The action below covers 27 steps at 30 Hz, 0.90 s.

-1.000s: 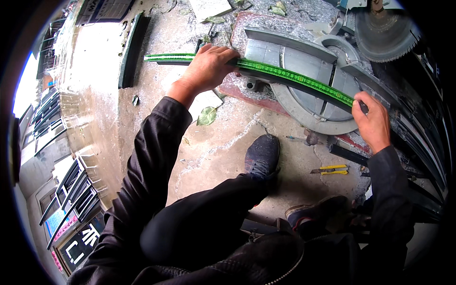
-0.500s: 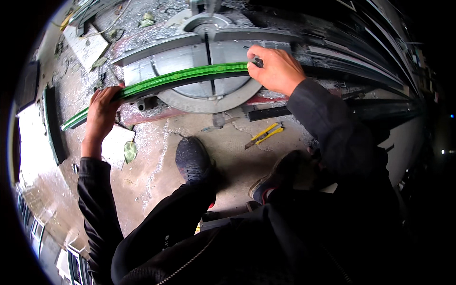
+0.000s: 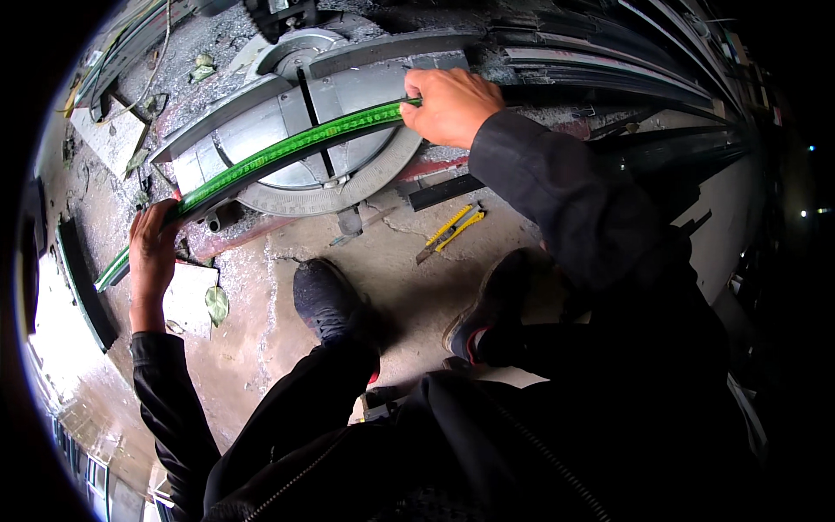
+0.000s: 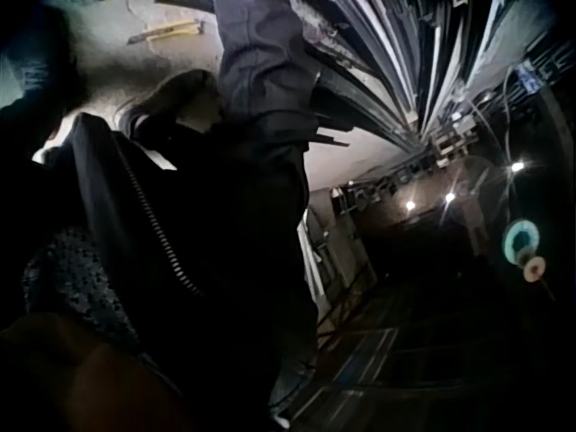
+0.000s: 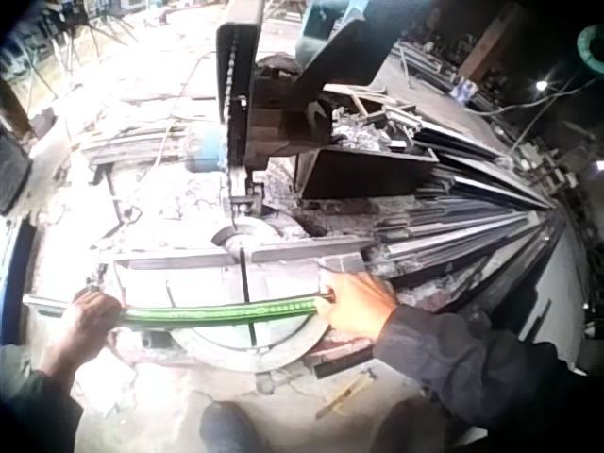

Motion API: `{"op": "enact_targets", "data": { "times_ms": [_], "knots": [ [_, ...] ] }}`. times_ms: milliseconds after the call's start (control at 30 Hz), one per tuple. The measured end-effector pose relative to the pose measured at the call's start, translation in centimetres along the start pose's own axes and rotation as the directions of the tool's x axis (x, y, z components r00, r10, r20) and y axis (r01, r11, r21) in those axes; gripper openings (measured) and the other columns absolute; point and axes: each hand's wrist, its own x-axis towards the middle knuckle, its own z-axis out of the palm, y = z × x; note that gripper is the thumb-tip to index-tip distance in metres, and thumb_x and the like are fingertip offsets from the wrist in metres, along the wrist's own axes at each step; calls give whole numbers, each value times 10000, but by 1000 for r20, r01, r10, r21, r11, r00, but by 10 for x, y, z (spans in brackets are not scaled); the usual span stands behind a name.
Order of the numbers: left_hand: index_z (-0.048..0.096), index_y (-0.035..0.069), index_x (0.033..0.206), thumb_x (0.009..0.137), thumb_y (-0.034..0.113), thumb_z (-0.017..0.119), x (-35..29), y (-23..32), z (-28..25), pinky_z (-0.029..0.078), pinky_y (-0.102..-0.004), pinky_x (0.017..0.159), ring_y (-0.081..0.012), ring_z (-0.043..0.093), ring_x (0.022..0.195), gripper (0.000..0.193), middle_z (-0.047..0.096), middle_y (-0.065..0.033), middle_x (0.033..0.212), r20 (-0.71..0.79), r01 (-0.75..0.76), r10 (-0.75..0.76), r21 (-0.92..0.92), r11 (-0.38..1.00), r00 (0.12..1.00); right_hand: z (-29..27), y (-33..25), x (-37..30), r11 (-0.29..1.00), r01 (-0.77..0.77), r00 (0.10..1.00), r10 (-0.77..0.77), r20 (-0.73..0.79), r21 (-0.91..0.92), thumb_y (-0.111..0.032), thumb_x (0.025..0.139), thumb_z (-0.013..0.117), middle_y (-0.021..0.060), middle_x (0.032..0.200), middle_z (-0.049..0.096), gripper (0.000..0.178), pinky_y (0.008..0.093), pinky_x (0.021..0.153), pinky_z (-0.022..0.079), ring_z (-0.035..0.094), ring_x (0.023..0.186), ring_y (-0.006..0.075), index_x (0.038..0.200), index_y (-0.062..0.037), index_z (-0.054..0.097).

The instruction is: The person measures a long black metal profile using a green tape measure and marks a cut line with a white marker. They then position the profile on a miter saw and cut it at the marked point.

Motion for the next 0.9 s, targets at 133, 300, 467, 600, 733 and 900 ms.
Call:
{"op": "enact_targets", "data": {
  "times_ms": [133,300,467,600,733,900],
  "knots": [
    [660,115,1236,981,162,651,3,-1,7,384,-490,1160,-310,673,1132,260,724,-85,1148,8,-3,3,-3,1000,1000,1,0,-4,1000,-28,999,28,-18,-7,-352,918,706,176,852,726,296,512,782,526,697,873,428,1099,-119,672],
    [658,100,1238,960,114,672,2,3,1,405,-481,1143,-329,673,1112,279,725,-96,1134,7,4,-4,-7,1000,1000,-2,-7,-2,999,-50,998,51,25,-5,-354,922,712,185,941,749,319,513,808,532,703,929,430,1140,-122,680],
    [657,96,1233,951,89,679,2,3,2,412,-485,1146,-338,675,1112,283,726,-105,1140,4,4,-4,-12,1000,1000,2,-6,-4,995,-83,996,81,-27,-55,-371,923,724,200,1031,762,451,501,896,551,716,1016,424,1267,-81,696],
    [662,101,1233,957,94,677,1,0,4,419,-490,1153,-341,675,1125,277,727,-113,1150,-35,-37,38,15,999,999,-8,-9,-1,984,-127,988,136,68,-122,-378,911,739,205,1063,763,471,490,927,556,723,1039,416,1246,-47,724],
    [670,102,1236,961,103,680,-1,2,4,424,-492,1152,-336,674,1134,275,729,-105,1161,-28,-12,12,15,1000,1000,-9,-8,0,990,-116,985,126,121,-85,-369,923,722,215,1126,757,387,509,983,547,711,1106,422,1173,-77,765],
    [675,102,1240,967,109,680,-1,8,6,427,-496,1152,-331,674,1137,273,729,-95,1176,-59,-28,30,41,999,998,4,-2,-6,996,-86,996,85,-18,-21,-360,905,749,186,1068,774,425,479,929,561,731,1022,401,1222,-76,755]
  ]
}}
